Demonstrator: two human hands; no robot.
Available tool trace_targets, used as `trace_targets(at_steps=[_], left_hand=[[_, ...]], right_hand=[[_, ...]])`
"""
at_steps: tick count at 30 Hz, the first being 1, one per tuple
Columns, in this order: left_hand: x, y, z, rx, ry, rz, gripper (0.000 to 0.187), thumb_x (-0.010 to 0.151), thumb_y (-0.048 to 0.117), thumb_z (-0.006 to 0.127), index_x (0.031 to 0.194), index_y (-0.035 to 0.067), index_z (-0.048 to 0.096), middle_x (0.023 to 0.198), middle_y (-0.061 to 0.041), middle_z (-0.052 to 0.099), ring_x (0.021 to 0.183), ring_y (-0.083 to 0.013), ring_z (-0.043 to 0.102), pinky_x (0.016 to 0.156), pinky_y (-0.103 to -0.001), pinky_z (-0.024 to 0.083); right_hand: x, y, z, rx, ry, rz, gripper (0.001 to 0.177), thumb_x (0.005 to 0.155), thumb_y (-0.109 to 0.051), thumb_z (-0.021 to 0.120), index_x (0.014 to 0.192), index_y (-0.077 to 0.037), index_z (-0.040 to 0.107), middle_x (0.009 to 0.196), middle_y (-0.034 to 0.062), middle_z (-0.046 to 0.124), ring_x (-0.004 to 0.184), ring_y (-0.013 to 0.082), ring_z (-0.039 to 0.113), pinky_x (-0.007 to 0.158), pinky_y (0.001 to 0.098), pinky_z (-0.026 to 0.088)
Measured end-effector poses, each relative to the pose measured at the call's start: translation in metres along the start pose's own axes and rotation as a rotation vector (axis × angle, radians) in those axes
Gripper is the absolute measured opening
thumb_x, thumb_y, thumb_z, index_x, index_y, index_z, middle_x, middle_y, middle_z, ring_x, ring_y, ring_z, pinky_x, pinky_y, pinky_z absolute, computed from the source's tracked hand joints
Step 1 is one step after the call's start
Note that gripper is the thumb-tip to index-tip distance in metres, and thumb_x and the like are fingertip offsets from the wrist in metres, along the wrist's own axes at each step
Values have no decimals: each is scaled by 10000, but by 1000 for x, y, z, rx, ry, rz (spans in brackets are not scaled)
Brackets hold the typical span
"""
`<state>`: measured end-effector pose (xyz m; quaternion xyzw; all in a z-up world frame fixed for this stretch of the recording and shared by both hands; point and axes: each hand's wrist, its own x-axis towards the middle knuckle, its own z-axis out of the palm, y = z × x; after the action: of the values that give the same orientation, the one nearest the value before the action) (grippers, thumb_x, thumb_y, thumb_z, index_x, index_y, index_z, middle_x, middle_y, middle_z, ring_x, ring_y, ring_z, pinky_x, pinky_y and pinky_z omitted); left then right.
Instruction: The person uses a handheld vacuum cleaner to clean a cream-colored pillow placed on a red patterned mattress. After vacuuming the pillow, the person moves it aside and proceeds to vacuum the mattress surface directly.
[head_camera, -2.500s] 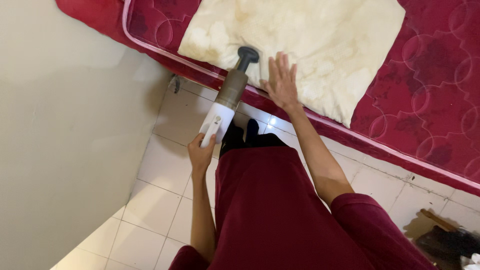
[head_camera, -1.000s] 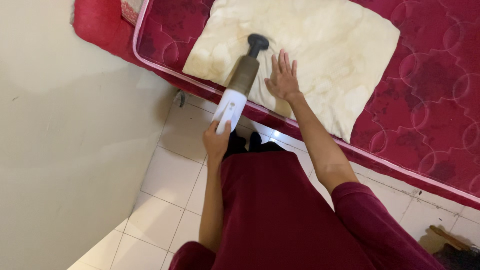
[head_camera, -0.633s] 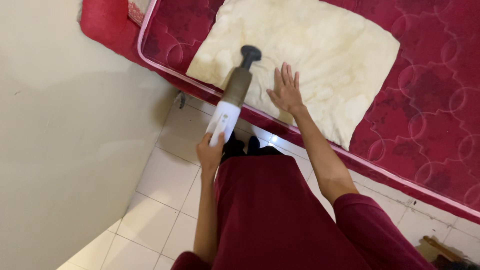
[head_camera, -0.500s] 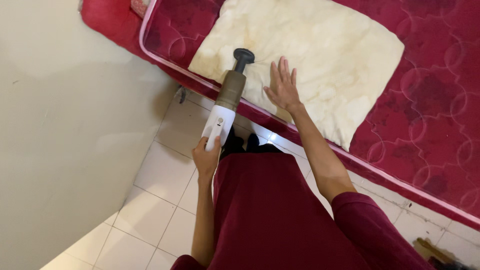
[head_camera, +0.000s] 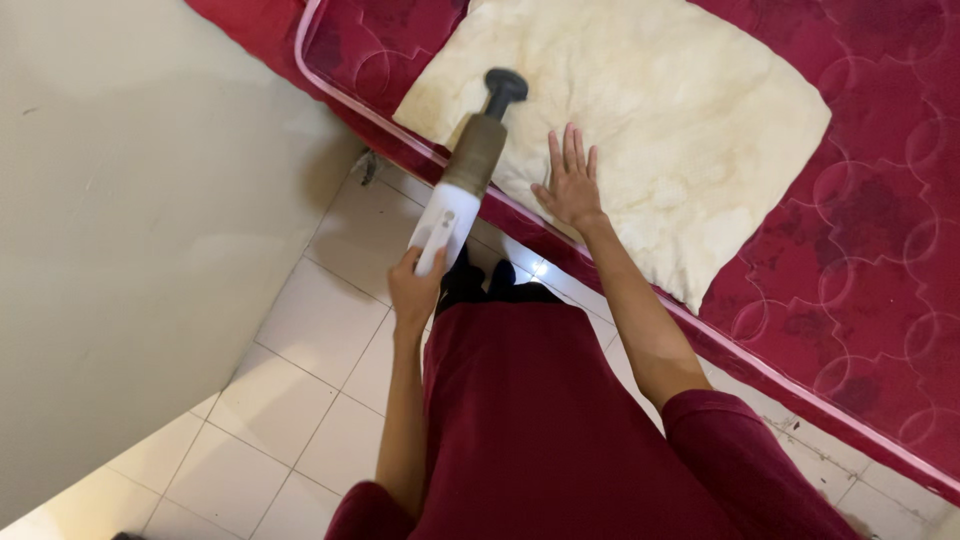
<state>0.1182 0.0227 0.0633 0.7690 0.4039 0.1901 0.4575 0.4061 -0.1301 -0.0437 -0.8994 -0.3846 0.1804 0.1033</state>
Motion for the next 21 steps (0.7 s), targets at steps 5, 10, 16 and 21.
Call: trace_targets(at_steps=[5,10,16,21], left_hand=[[-26,-24,-15,-26,18,-95,371,909,330,756,898,-37,703,611,-134,632,532,-162,551,509,-344,437],[-3,-16,16,-48,51,-97,400,936,349,738,892,-47,706,633,-141,643,562,-150,578,542,-340,455],[5,3,21,-109,19,-152,402,944,353,720,895,-46,709,657,-107,654,580,-128,591,549,-325,463],[-38,-17,-9,-128,8,-211,366,947,304,714,907,-59,702,639,-72,619,589,-126,521,525,-322,418]], right_hand=[[3,0,7,-16,26,-1,1051,945,-502,664,1669,-64,41,1714,251,-55,1600,362,-62,1268,600,-4],[7,1,8,-8,28,-2,1037,965,-512,641,1665,-40,39,1709,268,-60,1597,374,-76,1255,610,-26],[4,-1,7,31,30,11,1013,972,-527,622,1671,-64,53,1719,246,-59,1602,361,-74,1267,592,-33],[2,0,11,95,70,-5,973,1016,-544,623,1666,-67,79,1720,256,-44,1606,368,-59,1266,609,-38]])
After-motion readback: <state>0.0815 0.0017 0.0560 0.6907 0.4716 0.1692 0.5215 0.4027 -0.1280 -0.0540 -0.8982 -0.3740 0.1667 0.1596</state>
